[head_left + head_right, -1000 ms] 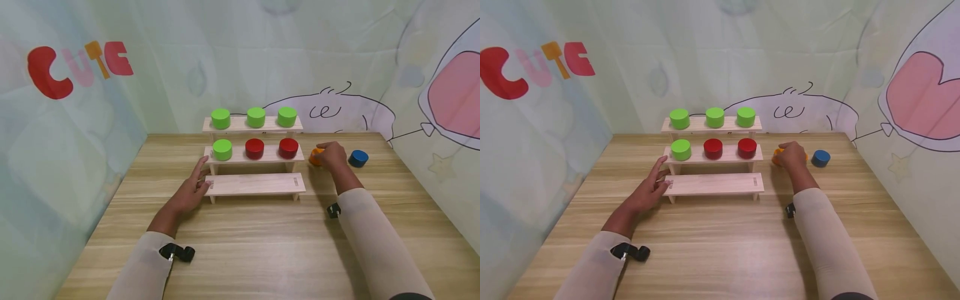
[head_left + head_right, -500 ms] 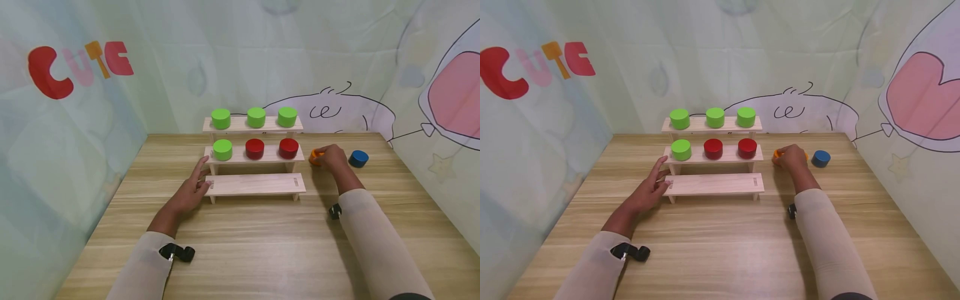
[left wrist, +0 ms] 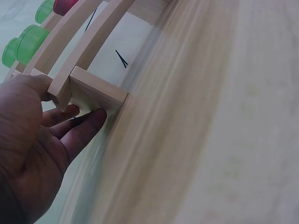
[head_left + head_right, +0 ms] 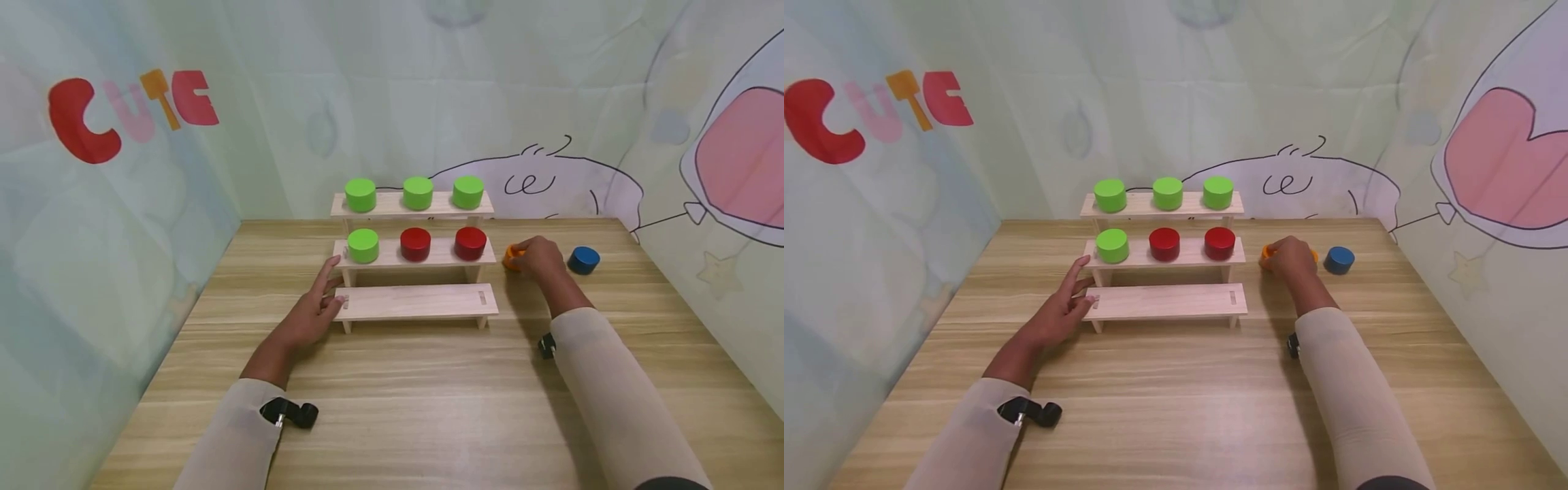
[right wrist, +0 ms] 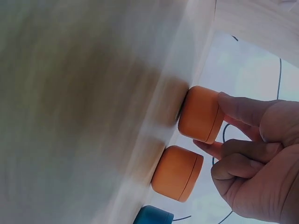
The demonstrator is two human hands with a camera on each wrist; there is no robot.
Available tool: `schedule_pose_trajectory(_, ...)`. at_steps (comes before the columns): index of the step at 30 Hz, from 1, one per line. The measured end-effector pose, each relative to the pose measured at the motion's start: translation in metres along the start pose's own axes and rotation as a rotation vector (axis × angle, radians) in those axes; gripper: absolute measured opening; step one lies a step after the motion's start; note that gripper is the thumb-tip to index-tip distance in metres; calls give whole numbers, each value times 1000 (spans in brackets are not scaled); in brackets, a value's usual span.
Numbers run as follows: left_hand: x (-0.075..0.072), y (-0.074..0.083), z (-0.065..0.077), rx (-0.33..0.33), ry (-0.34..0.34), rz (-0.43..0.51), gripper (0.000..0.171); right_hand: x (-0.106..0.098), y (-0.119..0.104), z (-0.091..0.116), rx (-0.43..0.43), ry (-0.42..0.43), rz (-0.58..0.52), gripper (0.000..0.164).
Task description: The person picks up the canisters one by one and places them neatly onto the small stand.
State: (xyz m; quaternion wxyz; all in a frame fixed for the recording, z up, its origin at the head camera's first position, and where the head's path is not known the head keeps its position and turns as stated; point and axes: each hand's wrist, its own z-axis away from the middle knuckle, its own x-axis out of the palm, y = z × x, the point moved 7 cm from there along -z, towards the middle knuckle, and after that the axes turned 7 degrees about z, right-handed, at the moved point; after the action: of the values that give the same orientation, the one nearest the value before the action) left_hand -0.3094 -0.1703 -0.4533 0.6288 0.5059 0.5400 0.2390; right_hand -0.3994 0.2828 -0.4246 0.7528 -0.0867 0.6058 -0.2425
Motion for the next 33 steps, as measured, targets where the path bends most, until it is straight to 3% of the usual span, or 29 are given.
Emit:
schedule_pose_trajectory(4, 2, 0, 0, -5, -7, 7, 77, 0, 2, 3, 15, 5, -8, 49)
schedule_pose_trajectory(20, 0, -3, -1, -5, 2, -1, 77, -13, -12, 24, -94, 135, -40, 49)
schedule_pose_trajectory(28, 0, -4, -1, -16, 3, -9, 77, -19, -28, 47, -114, 238, -102, 47)
schedule_pose_trajectory(33, 0, -4, -1, -26, 7, -11, 77, -27, -39, 62, -170, 353, -76, 46)
